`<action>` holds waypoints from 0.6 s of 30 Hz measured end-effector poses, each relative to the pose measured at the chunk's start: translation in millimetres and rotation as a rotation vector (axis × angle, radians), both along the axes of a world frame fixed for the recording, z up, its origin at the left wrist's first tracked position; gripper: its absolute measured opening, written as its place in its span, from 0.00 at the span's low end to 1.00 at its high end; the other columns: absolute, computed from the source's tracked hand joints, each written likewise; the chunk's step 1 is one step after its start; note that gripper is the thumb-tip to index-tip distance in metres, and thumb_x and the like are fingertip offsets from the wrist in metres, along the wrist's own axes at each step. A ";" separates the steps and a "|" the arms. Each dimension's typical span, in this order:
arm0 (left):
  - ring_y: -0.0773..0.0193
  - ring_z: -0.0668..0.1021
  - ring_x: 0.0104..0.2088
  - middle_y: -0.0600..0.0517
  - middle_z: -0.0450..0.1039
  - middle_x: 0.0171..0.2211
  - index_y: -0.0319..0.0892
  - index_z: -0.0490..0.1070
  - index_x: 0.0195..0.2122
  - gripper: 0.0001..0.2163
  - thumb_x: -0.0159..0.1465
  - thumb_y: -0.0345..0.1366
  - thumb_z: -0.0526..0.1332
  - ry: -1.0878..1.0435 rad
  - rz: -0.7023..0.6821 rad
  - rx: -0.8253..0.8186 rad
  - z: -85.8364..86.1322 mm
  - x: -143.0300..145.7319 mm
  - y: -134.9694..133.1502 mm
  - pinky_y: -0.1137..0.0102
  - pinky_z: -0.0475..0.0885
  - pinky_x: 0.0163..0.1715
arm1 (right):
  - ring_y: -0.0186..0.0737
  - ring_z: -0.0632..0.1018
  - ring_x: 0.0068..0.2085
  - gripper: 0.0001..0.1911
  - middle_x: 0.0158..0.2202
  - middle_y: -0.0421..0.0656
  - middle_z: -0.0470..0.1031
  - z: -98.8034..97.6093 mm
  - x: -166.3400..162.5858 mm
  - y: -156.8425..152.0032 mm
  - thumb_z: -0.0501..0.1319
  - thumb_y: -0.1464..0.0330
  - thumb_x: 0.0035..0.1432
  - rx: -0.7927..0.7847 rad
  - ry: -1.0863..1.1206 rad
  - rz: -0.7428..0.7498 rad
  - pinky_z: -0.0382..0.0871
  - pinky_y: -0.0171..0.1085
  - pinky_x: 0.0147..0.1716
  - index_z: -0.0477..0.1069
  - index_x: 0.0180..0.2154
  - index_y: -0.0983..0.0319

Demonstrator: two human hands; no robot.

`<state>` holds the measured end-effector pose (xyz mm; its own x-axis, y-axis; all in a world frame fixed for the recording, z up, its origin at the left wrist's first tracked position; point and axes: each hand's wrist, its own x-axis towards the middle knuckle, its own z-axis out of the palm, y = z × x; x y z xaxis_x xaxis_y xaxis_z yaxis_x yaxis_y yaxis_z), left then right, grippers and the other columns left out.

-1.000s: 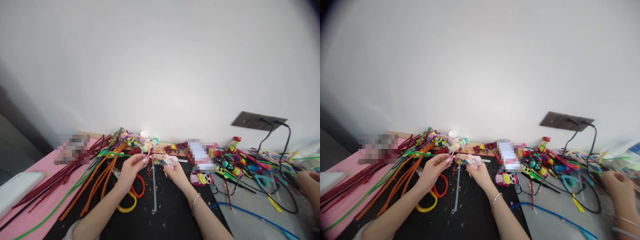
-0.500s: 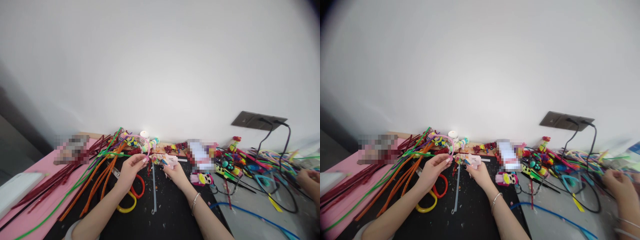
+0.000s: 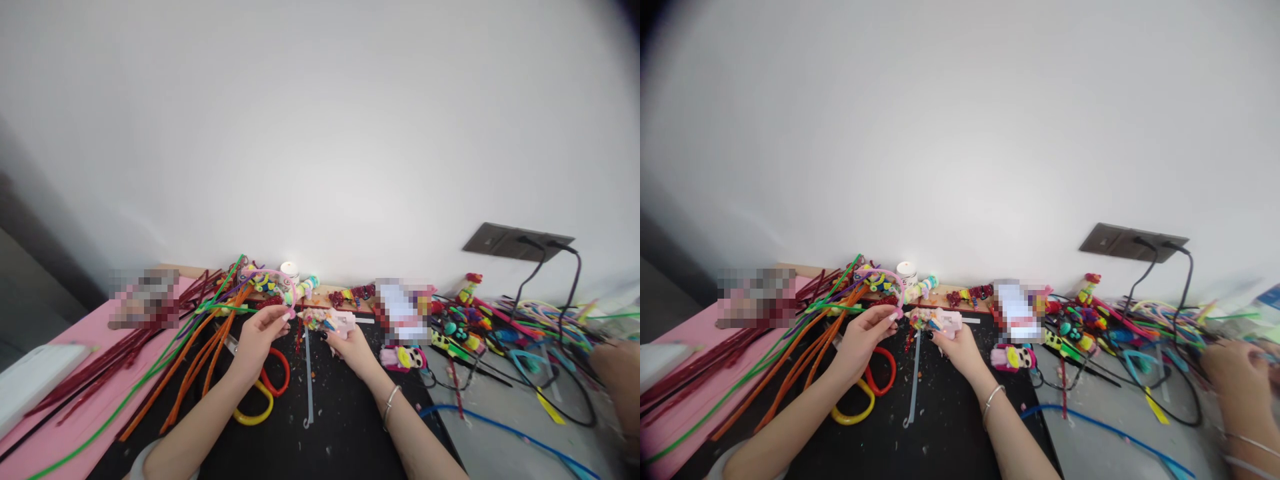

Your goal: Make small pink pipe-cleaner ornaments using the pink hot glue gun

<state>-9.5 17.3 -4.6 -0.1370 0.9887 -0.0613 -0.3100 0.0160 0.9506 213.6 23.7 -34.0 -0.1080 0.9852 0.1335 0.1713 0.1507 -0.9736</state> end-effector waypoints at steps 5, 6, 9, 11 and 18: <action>0.62 0.79 0.28 0.50 0.82 0.31 0.41 0.83 0.34 0.21 0.45 0.49 0.80 0.027 0.015 0.005 4.0 0.3 -0.6 0.66 0.79 0.33 | 0.51 0.84 0.35 0.14 0.37 0.49 0.87 1.1 0.3 0.0 0.72 0.61 0.51 -0.001 -0.003 0.001 0.80 0.44 0.35 0.83 0.39 0.61; 0.62 0.79 0.28 0.50 0.82 0.31 0.41 0.83 0.34 0.21 0.45 0.49 0.80 0.037 0.016 0.006 4.4 0.4 -0.6 0.66 0.79 0.33 | 0.49 0.84 0.34 0.13 0.36 0.48 0.87 1.4 0.2 -0.2 0.71 0.62 0.50 -0.003 -0.005 0.002 0.80 0.43 0.34 0.83 0.39 0.60; 0.62 0.79 0.28 0.50 0.82 0.31 0.41 0.83 0.34 0.21 0.46 0.50 0.80 0.055 0.019 0.009 4.9 0.5 -0.6 0.66 0.78 0.32 | 0.45 0.81 0.29 0.10 0.30 0.44 0.85 0.7 -0.5 -0.7 0.71 0.64 0.51 -0.007 -0.004 0.019 0.77 0.39 0.29 0.83 0.37 0.60; 0.63 0.78 0.27 0.50 0.82 0.31 0.41 0.83 0.34 0.21 0.46 0.50 0.80 0.053 0.022 0.009 4.6 0.2 -0.3 0.68 0.77 0.31 | 0.42 0.78 0.25 0.08 0.26 0.42 0.82 -1.1 -1.3 -1.2 0.71 0.65 0.51 -0.023 -0.031 0.030 0.74 0.37 0.26 0.82 0.35 0.60; 0.65 0.76 0.26 0.52 0.81 0.28 0.41 0.83 0.35 0.21 0.45 0.49 0.81 -0.007 0.074 0.013 0.9 -3.0 3.4 0.71 0.76 0.29 | 0.44 0.82 0.32 0.07 0.34 0.43 0.85 -1.7 0.2 -4.4 0.66 0.67 0.56 0.169 -0.316 -0.062 0.75 0.37 0.34 0.81 0.37 0.58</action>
